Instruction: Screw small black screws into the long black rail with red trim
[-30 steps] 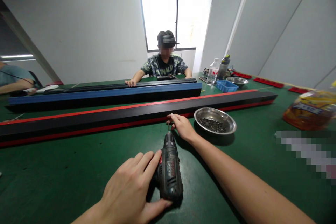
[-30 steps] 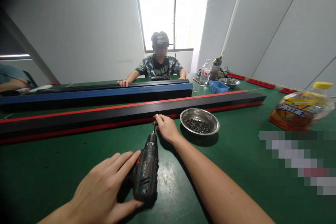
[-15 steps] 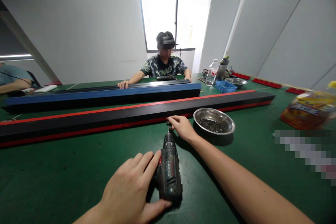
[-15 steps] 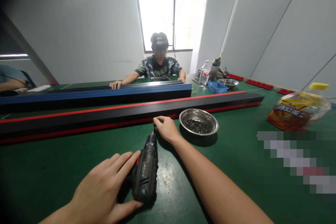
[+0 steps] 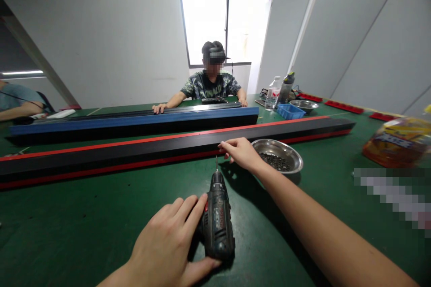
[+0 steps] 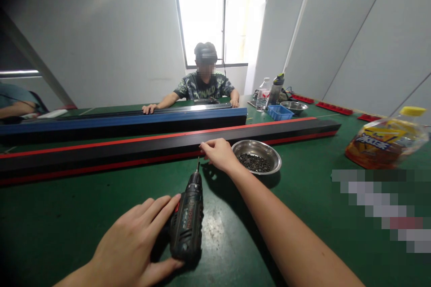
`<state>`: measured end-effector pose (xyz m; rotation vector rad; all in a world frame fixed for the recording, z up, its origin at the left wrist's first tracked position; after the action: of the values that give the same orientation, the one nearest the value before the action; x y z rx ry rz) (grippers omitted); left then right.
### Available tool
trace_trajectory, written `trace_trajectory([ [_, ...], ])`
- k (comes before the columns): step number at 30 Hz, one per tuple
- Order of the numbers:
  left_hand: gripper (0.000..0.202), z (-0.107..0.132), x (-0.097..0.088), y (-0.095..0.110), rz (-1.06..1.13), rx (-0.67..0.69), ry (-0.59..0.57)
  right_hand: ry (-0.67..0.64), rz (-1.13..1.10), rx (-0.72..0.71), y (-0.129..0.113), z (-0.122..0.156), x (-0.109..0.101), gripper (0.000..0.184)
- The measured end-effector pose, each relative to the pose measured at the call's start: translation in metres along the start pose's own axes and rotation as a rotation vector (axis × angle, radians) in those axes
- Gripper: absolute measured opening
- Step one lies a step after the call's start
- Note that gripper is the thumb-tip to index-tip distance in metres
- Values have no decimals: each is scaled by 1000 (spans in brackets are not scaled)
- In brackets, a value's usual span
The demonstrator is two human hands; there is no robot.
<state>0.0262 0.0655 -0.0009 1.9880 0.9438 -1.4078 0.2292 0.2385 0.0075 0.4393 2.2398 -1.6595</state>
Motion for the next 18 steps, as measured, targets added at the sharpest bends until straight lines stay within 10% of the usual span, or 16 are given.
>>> trace_trajectory([
  [8, 91, 2, -4, 1, -16, 27, 44, 1, 389, 114, -4, -9, -94, 45],
  [18, 92, 4, -6, -1, -30, 54, 88, -173, 701, 422, 23, 5, -131, 45],
])
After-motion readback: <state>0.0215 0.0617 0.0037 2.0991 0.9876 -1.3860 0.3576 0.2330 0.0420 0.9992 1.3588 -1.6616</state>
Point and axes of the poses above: each hand's wrist, its own z-axis away from the middle knuckle, its own x-axis out of the palm, y = z × x, the point moved 8 cm from there along -z, towards the middle knuckle, and after that the axes turned 8 degrees about -x, right-handed, at the moved point
